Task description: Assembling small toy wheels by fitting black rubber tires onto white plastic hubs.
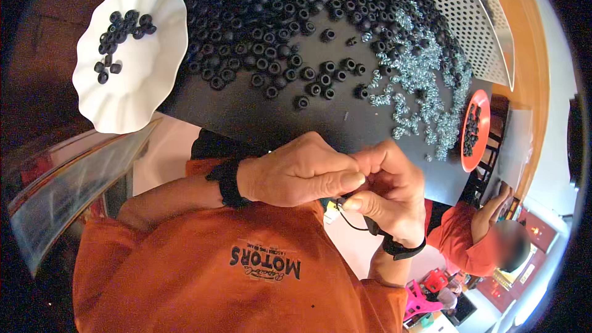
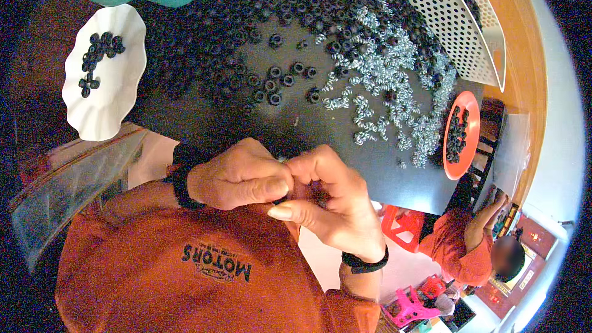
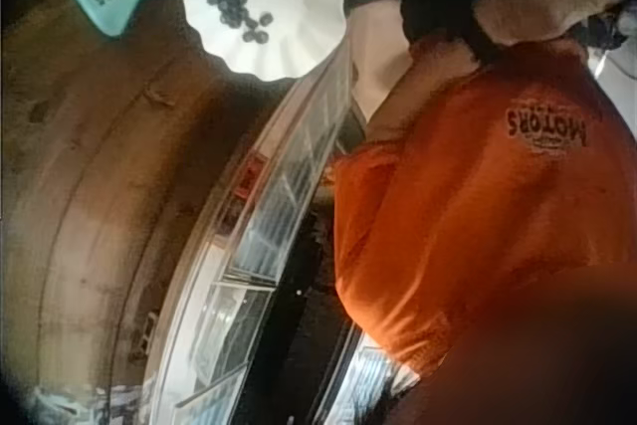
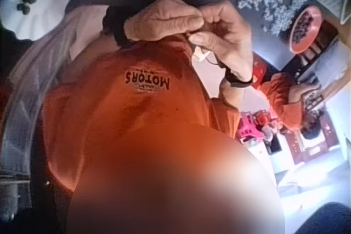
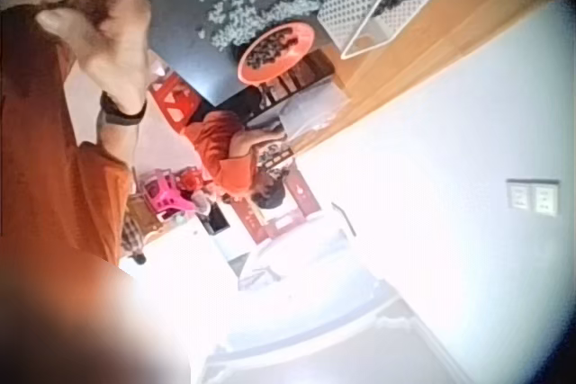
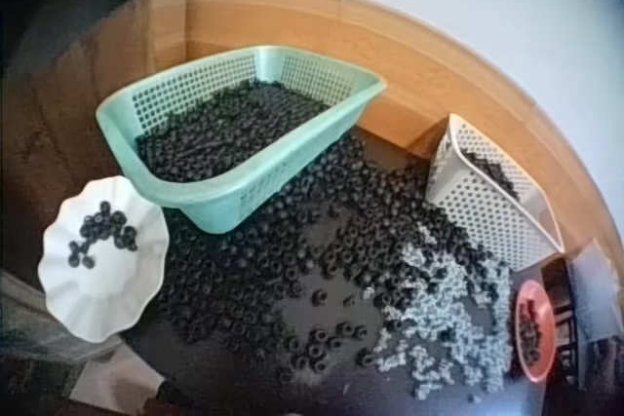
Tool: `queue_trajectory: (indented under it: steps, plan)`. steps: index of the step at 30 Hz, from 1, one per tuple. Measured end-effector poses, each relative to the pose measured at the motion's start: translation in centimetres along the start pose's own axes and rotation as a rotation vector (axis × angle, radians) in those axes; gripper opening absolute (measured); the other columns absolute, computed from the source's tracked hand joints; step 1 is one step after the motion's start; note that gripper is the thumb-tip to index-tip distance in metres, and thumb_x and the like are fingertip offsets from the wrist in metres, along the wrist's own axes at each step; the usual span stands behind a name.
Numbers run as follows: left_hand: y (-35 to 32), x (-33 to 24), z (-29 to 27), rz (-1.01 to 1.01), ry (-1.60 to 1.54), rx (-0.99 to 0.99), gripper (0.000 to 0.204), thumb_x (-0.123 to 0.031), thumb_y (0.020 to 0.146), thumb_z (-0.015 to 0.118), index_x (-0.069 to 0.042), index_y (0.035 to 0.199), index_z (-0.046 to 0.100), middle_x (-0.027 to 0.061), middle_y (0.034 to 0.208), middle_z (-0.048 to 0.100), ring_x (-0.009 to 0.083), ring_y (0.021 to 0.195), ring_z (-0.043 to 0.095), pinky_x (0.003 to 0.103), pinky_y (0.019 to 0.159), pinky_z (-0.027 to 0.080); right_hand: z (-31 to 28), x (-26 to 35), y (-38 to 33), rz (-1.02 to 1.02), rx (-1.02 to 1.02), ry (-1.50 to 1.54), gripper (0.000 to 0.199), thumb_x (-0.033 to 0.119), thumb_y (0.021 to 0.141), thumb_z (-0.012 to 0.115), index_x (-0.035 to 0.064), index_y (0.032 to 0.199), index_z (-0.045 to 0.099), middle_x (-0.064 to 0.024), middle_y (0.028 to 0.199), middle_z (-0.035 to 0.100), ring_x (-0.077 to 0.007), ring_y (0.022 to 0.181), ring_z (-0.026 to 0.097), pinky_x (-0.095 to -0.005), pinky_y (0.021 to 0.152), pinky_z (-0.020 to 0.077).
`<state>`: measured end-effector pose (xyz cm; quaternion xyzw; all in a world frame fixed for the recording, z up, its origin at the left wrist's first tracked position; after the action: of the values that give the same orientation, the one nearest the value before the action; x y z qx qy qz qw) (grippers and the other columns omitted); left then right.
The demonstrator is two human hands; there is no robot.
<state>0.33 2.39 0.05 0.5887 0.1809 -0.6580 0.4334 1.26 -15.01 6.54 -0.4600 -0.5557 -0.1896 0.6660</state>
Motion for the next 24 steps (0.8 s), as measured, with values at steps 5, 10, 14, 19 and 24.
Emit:
queue_trajectory:
  steps: [5,10,14,19,24]
  plan:
    - [0.0,0.1,0.4,0.013,0.014,-0.113,0.034,-0.024,0.097,0.048,-0.001,0.074,0.056,0.0120,0.056,0.047,0.0238,0.047,0.049,0.034,0.048,0.037,0.2,-0.5,0.7,-0.023,0.001,0.090,0.026,0.007,0.077,0.076,0.0017,0.093,0.056,0.0004,0.082,0.060,-0.0057,0.075,0.053,-0.0219,0.065,0.0453]
    - [0.2,0.0,0.3,0.007,0.052,-0.175,0.035,-0.026,0.098,0.046,-0.001,0.075,0.056,0.0082,0.055,0.047,0.0186,0.047,0.049,0.032,0.047,0.036,0.2,-0.8,0.9,-0.083,-0.026,0.105,0.027,0.008,0.077,0.075,0.0013,0.096,0.057,0.0013,0.081,0.059,-0.0048,0.071,0.051,-0.0196,0.063,0.0426]
    - [0.1,-0.4,0.2,-0.221,-0.054,-0.163,0.041,-0.037,0.097,0.043,-0.005,0.075,0.059,0.0023,0.057,0.052,0.0126,0.048,0.051,0.030,0.045,0.036,0.1,-0.9,0.7,-0.136,-0.039,-0.014,0.043,0.004,0.073,0.076,-0.0022,0.109,0.053,-0.0058,0.090,0.060,-0.0099,0.077,0.057,-0.0220,0.065,0.0476]
    - [-0.2,-0.6,0.5,-0.239,-0.361,-0.291,0.042,-0.041,0.096,0.045,-0.004,0.084,0.059,-0.0001,0.060,0.050,0.0057,0.050,0.044,0.023,0.045,0.034,0.2,0.2,-0.5,-0.268,-0.163,-0.045,0.076,0.014,0.061,0.085,-0.0008,0.125,0.048,-0.0027,0.085,0.056,-0.0074,0.070,0.051,-0.0187,0.054,0.0377]
    - [-0.2,-0.2,0.6,-0.194,-0.383,-0.234,0.041,-0.043,0.094,0.050,-0.003,0.087,0.058,-0.0006,0.064,0.052,0.0046,0.054,0.044,0.022,0.046,0.034,1.0,1.2,-0.4,-0.400,-0.248,-0.431,0.057,0.011,0.063,0.084,-0.0004,0.113,0.058,-0.0019,0.080,0.055,-0.0079,0.065,0.048,-0.0217,0.050,0.0364]
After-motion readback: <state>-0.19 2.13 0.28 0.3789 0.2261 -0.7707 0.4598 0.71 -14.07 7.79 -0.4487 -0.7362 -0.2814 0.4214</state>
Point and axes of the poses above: each hand's wrist, its own y-axis towards the middle knuckle, its own z-axis out of the palm, x = y × z, the point moved 1 cm from there along y, towards the middle knuckle
